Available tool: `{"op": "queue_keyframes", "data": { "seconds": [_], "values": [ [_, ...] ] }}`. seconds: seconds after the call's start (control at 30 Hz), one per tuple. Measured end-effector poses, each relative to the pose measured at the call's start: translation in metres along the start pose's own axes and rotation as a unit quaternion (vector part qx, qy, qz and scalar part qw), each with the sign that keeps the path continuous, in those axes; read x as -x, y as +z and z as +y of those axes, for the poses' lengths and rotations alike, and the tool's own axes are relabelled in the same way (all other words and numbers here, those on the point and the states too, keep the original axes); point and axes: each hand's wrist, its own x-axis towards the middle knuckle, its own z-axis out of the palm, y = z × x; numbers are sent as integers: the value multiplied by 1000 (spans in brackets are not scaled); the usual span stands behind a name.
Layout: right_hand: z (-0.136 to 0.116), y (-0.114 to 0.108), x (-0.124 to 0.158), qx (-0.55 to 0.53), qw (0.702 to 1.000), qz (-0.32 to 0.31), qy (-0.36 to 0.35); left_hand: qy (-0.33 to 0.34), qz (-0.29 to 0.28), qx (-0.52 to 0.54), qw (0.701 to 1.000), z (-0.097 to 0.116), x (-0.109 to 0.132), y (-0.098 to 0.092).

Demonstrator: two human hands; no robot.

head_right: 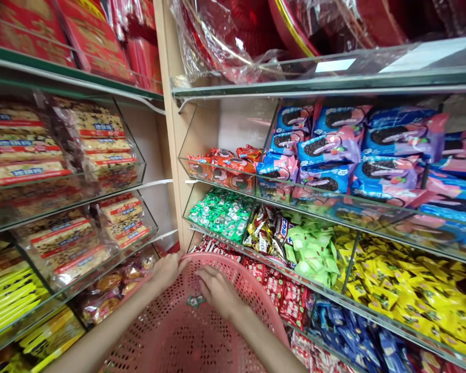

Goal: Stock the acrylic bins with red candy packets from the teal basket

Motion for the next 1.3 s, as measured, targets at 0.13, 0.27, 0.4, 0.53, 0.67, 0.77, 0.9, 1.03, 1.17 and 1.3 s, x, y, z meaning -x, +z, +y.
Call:
{"op": "queue_keyframes", "data": {
  "seconds": [0.13,0.27,0.4,0.53,0.67,0.77,0.9,1.03,1.17,1.3],
  "values": [
    [-25,-65,-30,126,990,53,-42,-17,-20,18,999,4,0,-6],
    [-26,-110,-62,296,951,89,6,-23,-19,19,999,5,0,-5],
    [-17,-118,-79,390,917,43,75,-13,-12,18,1000,3,-2,-4],
    [-10,-110,-81,401,912,21,84,-16,-9,17,1000,1,-4,-2],
    [-4,-105,-79,412,908,39,72,-9,16,10,1000,-1,-6,5],
    [-2,-106,-78,401,913,54,60,-4,30,7,1000,-2,-6,7],
    [-16,-110,-70,352,931,87,40,-3,17,7,1000,-1,-4,3],
    [-35,-92,-54,264,959,98,-2,-13,0,8,1000,3,0,-3],
    [-23,-33,-34,211,977,0,-19,-23,-9,6,1000,5,1,-4],
    [13,25,-11,216,971,-95,25,-10,10,-5,1000,4,2,-3]
  ]
}}
